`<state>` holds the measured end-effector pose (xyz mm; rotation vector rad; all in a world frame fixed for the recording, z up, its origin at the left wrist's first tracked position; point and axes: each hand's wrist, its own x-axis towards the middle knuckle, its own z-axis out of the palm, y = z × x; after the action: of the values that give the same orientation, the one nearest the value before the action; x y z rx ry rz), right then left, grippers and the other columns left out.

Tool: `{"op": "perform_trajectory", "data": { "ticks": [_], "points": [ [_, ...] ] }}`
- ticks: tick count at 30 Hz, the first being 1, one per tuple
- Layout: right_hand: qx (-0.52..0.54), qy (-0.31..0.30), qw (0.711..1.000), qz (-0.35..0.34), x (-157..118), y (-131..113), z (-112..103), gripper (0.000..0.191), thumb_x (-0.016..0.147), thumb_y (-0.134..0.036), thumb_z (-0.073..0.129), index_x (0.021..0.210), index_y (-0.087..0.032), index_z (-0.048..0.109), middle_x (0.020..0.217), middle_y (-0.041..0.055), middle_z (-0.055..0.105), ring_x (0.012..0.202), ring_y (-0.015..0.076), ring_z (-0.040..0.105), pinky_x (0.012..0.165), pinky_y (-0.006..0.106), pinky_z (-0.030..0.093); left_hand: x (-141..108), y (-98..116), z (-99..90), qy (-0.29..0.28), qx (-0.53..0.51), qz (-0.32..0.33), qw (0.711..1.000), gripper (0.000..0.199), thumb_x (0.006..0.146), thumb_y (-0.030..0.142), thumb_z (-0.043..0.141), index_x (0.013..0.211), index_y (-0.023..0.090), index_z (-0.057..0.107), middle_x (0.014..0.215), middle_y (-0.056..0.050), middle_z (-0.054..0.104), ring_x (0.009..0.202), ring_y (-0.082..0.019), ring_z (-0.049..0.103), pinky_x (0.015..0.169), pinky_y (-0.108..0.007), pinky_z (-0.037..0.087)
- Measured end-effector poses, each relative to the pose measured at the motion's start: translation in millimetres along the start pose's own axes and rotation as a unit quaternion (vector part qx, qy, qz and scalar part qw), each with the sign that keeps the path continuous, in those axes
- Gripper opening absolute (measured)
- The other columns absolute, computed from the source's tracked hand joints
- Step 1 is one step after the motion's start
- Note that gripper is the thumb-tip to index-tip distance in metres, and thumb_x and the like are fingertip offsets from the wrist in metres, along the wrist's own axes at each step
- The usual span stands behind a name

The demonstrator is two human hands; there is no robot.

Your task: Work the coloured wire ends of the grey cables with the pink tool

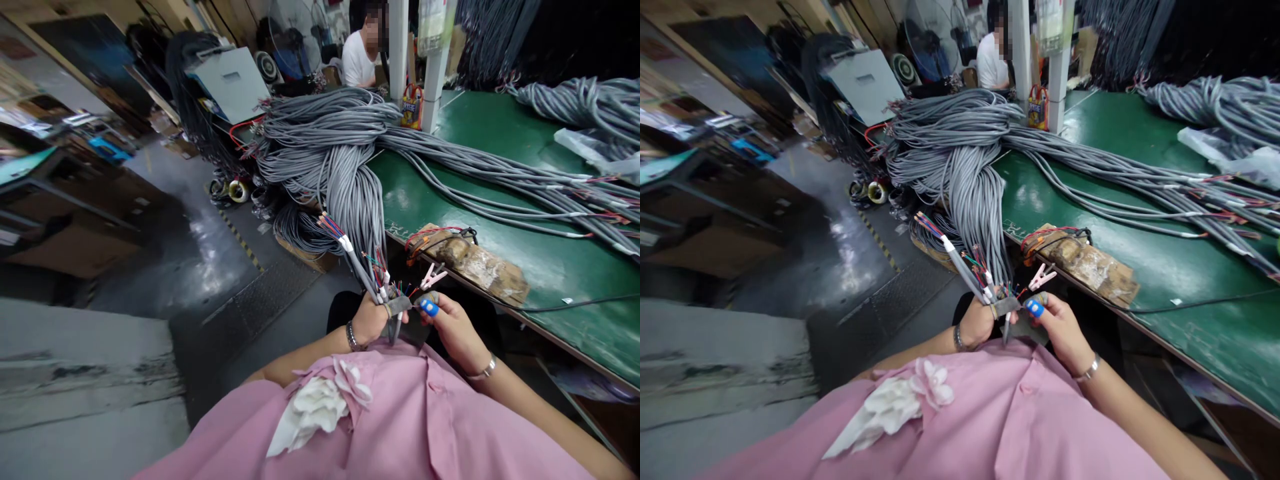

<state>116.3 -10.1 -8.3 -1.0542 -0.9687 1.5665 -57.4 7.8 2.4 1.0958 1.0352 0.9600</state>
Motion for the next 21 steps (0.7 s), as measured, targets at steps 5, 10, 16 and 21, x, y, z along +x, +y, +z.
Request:
{"op": "perform_trajectory", "data": {
  "ticks": [5, 10, 16, 21],
  "points": [
    [0.118, -0.056, 0.989, 0.07, 4.9, -6.8, -0.8, 0.017, 0.075, -0.032, 0.071, 0.085, -0.019, 0.069, 0.076, 0.0022, 0.063, 0.062, 0.0129, 0.052, 0.062, 0.028, 0.045, 1.6, 2.4, 0.0, -0.023, 0.016, -0.014, 1.0, 0.042, 0.073, 0.049, 0.068, 0.057, 0.011, 0.066, 0.053, -0.005, 0.06, 0.047, -0.012, 0.052, 0.05, -0.024, 0.042],
    [0.077, -0.065, 0.993, 0.06, 7.5, -5.2, 3.1, 0.015, 0.074, -0.031, 0.074, 0.082, -0.019, 0.068, 0.072, 0.0018, 0.066, 0.063, 0.0144, 0.058, 0.06, 0.027, 0.043, 0.1, 3.2, -0.8, -0.051, 0.067, 0.007, 0.996, 0.043, 0.076, 0.049, 0.065, 0.055, 0.012, 0.066, 0.053, -0.005, 0.059, 0.049, -0.012, 0.052, 0.053, -0.025, 0.042],
    [-0.004, -0.024, 1.0, 0.012, 3.0, -0.4, 3.4, 0.014, 0.076, -0.033, 0.072, 0.081, -0.02, 0.066, 0.072, 0.0013, 0.067, 0.062, 0.0137, 0.056, 0.059, 0.026, 0.041, -1.4, 5.2, -0.9, -0.062, 0.089, 0.014, 0.994, 0.043, 0.077, 0.049, 0.064, 0.056, 0.013, 0.068, 0.053, -0.004, 0.06, 0.05, -0.012, 0.052, 0.053, -0.025, 0.042],
    [0.003, 0.038, 0.999, 0.01, -0.3, 4.1, 8.3, 0.013, 0.073, -0.032, 0.072, 0.074, -0.02, 0.065, 0.068, -0.0005, 0.063, 0.058, 0.0122, 0.049, 0.056, 0.025, 0.039, -2.2, 3.0, 1.0, -0.035, 0.083, 0.022, 0.996, 0.039, 0.078, 0.047, 0.064, 0.059, 0.013, 0.07, 0.055, -0.004, 0.06, 0.053, -0.012, 0.053, 0.055, -0.025, 0.042]
  ]
}}
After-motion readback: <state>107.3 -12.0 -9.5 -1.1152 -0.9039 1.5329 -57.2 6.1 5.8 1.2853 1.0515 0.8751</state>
